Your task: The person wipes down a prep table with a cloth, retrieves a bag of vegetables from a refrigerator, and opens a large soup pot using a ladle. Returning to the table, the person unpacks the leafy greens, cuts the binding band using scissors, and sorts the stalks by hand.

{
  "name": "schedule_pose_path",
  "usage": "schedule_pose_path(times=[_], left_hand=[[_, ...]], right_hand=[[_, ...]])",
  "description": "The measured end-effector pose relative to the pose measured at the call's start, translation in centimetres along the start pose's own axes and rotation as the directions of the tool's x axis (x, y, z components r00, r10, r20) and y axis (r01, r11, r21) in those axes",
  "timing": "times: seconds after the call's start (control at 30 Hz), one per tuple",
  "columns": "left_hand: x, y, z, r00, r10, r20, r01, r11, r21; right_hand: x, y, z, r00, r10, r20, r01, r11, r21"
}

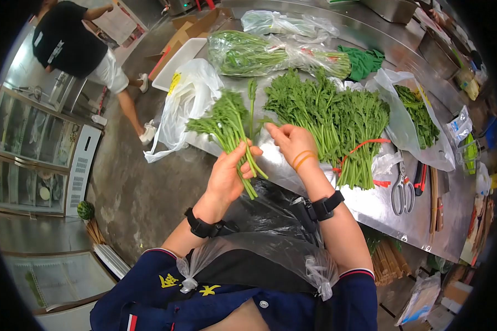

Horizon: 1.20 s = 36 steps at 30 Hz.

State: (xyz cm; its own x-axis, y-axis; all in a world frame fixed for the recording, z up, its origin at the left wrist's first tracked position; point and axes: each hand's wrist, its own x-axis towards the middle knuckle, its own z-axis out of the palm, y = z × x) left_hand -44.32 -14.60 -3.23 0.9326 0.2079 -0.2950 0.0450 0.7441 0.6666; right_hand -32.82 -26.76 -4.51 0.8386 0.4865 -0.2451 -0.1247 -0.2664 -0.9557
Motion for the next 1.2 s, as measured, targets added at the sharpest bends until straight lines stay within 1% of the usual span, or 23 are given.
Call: schedule_pose_path(times=[0.03,0.1,0.17,0.23,0.27,0.3,0.37,0.4,0.43,0.47,0.5,0.53,0.6,0.8,0.87,0.93,0.97,1.03,1.07,1.1,1.13,1.17,1.2], left_hand=[[0.1,0.1,0.0,1.000,-0.001,0.003,0.001,1.000,-0.003],[0.2,0.4,0.0,0.998,0.053,-0.036,-0.051,0.998,0.038],[0.4,0.6,-0.6,0.999,0.041,-0.027,-0.040,0.997,0.067],[0.7,0.5,-0.6,0.993,0.075,-0.090,-0.067,0.993,0.094],[1.1,0.4,-1.1,0.993,0.092,-0.076,-0.083,0.990,0.114],[1.3,0.4,-1.2,0.994,0.080,-0.070,-0.072,0.991,0.115],[1.7,0.5,-1.1,0.999,0.027,-0.024,-0.027,1.000,-0.002],[1.7,0.6,-0.7,0.999,0.012,-0.031,-0.013,0.999,-0.045],[1.7,0.7,-0.4,1.000,0.006,-0.026,-0.007,0.999,-0.043],[1.6,0.8,-0.3,0.999,-0.017,0.040,0.023,0.990,-0.138],[1.4,0.8,0.0,0.994,-0.036,0.106,0.060,0.972,-0.229],[1.1,1.1,1.0,0.999,-0.029,0.022,0.033,0.981,-0.194],[1.3,0.7,-0.4,0.999,-0.015,0.034,0.021,0.983,-0.181],[1.3,0.8,-1.2,0.998,0.018,0.061,-0.005,0.978,-0.209],[1.2,0.9,-0.9,1.000,0.015,0.006,-0.014,0.985,-0.174],[1.1,0.9,-0.7,1.000,-0.002,0.024,0.005,0.992,-0.126],[1.1,0.9,-0.7,0.999,-0.019,0.042,0.023,0.997,-0.077],[1.1,0.6,-0.5,1.000,-0.006,0.021,0.007,0.997,-0.082],[1.1,0.4,-0.5,1.000,0.005,-0.006,-0.006,0.996,-0.086],[1.1,0.3,-0.5,1.000,0.003,-0.007,-0.004,0.996,-0.089],[1.1,0.3,-0.3,0.999,0.016,-0.038,-0.019,0.996,-0.085],[1.3,0.3,-0.1,0.997,0.030,-0.065,-0.035,0.996,-0.080],[1.4,0.2,0.1,0.998,0.033,-0.057,-0.038,0.996,-0.084]], right_hand=[[0.1,0.1,-0.6,0.998,-0.002,-0.062,-0.016,0.959,-0.284],[-0.9,0.9,-1.8,0.999,-0.004,-0.050,-0.008,0.971,-0.238],[-2.3,1.9,-3.4,0.986,-0.129,-0.111,0.124,0.991,-0.046],[-2.5,3.7,-6.1,0.935,-0.213,-0.285,0.209,0.977,-0.044],[-2.8,3.6,-7.3,0.910,-0.190,-0.369,0.195,0.981,-0.024],[-3.2,3.3,-8.3,0.878,-0.196,-0.437,0.181,0.981,-0.078],[-3.4,3.6,-9.8,0.856,-0.269,-0.441,0.134,0.941,-0.312],[-3.5,3.6,-9.9,0.853,-0.268,-0.449,0.132,0.941,-0.311],[-3.7,3.4,-9.8,0.847,-0.311,-0.430,0.136,0.910,-0.392],[-3.9,3.2,-9.7,0.843,-0.352,-0.407,0.137,0.872,-0.469],[-3.9,3.1,-9.6,0.841,-0.348,-0.414,0.130,0.873,-0.469],[-3.7,3.0,-9.5,0.840,-0.365,-0.402,0.088,0.822,-0.563],[-3.6,2.8,-9.1,0.838,-0.370,-0.402,-0.009,0.726,-0.688],[-3.0,2.5,-8.2,0.834,-0.324,-0.447,-0.190,0.593,-0.783],[-2.7,2.4,-8.4,0.832,-0.318,-0.456,-0.226,0.555,-0.800],[-2.3,2.0,-8.7,0.882,-0.163,-0.442,-0.285,0.563,-0.776],[-2.2,2.0,-9.2,0.881,-0.164,-0.445,-0.287,0.563,-0.775],[-2.0,2.0,-10.9,0.872,-0.123,-0.474,-0.187,0.811,-0.555],[-2.2,1.9,-11.4,0.872,-0.124,-0.473,-0.187,0.808,-0.558],[-2.5,1.6,-12.0,0.865,-0.127,-0.486,-0.049,0.942,-0.333],[-2.9,1.2,-12.6,0.856,-0.127,-0.501,0.100,0.992,-0.080],[-3.1,0.9,-13.1,0.847,-0.126,-0.517,0.249,0.953,0.175],[-3.3,0.9,-13.5,0.871,-0.179,-0.457,0.230,0.971,0.058]])
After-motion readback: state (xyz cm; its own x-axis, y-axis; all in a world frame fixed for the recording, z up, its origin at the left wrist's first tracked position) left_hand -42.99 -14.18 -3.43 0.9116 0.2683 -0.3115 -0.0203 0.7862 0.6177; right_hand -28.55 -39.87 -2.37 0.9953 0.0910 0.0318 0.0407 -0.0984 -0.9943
